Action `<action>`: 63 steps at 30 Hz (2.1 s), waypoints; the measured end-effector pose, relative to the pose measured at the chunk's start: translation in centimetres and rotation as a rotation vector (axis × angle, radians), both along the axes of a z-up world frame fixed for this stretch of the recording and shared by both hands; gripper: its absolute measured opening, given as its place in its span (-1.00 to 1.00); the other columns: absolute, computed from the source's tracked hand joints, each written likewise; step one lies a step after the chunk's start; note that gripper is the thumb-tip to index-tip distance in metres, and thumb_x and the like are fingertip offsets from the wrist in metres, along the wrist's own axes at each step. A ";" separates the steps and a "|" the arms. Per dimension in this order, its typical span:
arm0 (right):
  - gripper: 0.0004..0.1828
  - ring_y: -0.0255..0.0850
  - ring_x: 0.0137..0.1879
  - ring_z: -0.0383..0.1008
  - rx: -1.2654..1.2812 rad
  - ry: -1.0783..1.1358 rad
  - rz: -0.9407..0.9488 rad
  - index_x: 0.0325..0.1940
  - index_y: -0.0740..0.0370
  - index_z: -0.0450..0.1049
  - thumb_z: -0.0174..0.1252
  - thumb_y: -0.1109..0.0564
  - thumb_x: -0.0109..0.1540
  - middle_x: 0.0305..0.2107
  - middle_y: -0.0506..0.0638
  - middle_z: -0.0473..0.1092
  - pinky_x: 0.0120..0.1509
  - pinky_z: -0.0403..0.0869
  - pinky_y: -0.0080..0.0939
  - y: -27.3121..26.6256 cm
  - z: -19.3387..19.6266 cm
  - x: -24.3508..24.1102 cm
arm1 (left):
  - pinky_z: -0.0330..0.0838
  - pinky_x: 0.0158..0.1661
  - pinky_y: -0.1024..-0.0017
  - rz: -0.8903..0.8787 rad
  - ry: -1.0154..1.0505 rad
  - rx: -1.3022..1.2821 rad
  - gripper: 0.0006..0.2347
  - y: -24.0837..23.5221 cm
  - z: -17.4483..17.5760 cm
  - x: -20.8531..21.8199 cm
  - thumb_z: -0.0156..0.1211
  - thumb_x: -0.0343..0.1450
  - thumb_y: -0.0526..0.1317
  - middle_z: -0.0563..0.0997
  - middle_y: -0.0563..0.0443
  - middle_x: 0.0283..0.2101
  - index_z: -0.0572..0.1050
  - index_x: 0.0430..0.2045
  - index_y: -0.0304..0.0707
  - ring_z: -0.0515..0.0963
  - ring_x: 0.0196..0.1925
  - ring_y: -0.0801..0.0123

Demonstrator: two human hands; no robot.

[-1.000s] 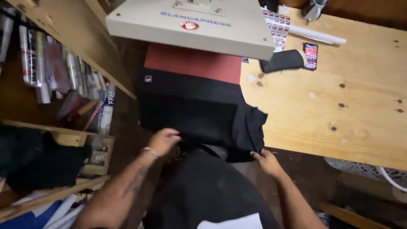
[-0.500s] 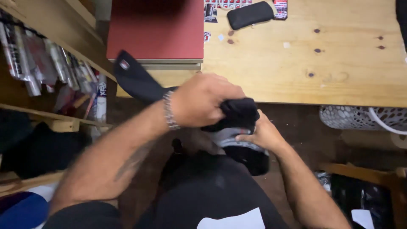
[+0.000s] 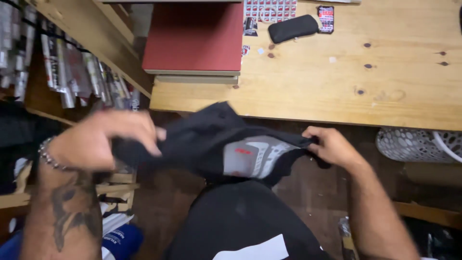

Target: Applying heat transfer decals to a black t-shirt using a commercial heat press machine.

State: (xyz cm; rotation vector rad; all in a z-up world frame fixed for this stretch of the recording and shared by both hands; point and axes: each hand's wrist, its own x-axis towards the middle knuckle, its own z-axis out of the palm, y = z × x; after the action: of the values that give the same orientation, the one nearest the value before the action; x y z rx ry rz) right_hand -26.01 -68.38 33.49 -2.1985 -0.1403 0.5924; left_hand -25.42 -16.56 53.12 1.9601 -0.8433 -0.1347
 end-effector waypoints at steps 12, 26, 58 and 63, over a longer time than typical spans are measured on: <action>-0.72 0.00 0.15 0.51 0.353 -1.105 0.604 0.03 0.17 0.50 0.36 0.19 0.26 -0.03 0.05 0.51 0.30 0.45 -0.08 11.7 18.6 -1.3 | 0.35 0.24 0.30 -0.479 0.274 0.256 -0.30 -16.1 -5.0 -0.5 0.50 0.26 -0.12 0.48 -0.21 0.21 0.27 0.25 -0.38 0.48 0.25 0.18; -0.68 -0.03 -0.16 0.47 0.035 -0.026 0.233 -0.23 0.30 0.56 0.50 0.18 0.03 -0.34 0.13 0.42 -0.02 0.46 -0.10 2.4 -8.1 -6.9 | 0.51 0.06 0.39 -0.553 0.271 -0.042 -0.73 -20.7 -8.0 1.2 0.26 0.37 -0.50 0.62 0.00 -0.13 0.64 -0.09 -0.24 0.63 -0.01 0.28; -0.78 -0.20 -0.17 0.51 -0.787 -0.695 -0.779 0.08 0.18 0.63 0.28 0.30 0.36 -0.22 0.11 0.51 -0.03 0.46 -0.31 -46.5 6.4 3.1 | 0.47 -0.22 0.15 0.094 -0.260 0.191 -0.88 -41.1 -14.9 35.5 0.30 0.28 -0.34 0.51 -0.14 -0.38 0.65 -0.36 -0.14 0.55 -0.24 0.03; -0.86 -0.14 -0.25 0.56 -0.785 -0.665 -0.792 0.01 0.20 0.69 0.36 0.23 0.36 -0.32 0.13 0.56 -0.12 0.48 -0.19 -54.0 1.4 19.7 | 0.50 -0.17 0.19 0.401 -0.009 0.328 -0.83 -49.0 -21.8 39.7 0.24 0.41 -0.27 0.60 -0.20 -0.31 0.70 -0.18 -0.04 0.61 -0.22 0.02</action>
State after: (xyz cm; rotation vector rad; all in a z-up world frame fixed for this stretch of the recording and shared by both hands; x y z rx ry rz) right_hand -6.26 -122.34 34.85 -2.8198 0.7038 -0.6473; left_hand 14.29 -65.53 31.35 2.4001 -0.4363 -0.0277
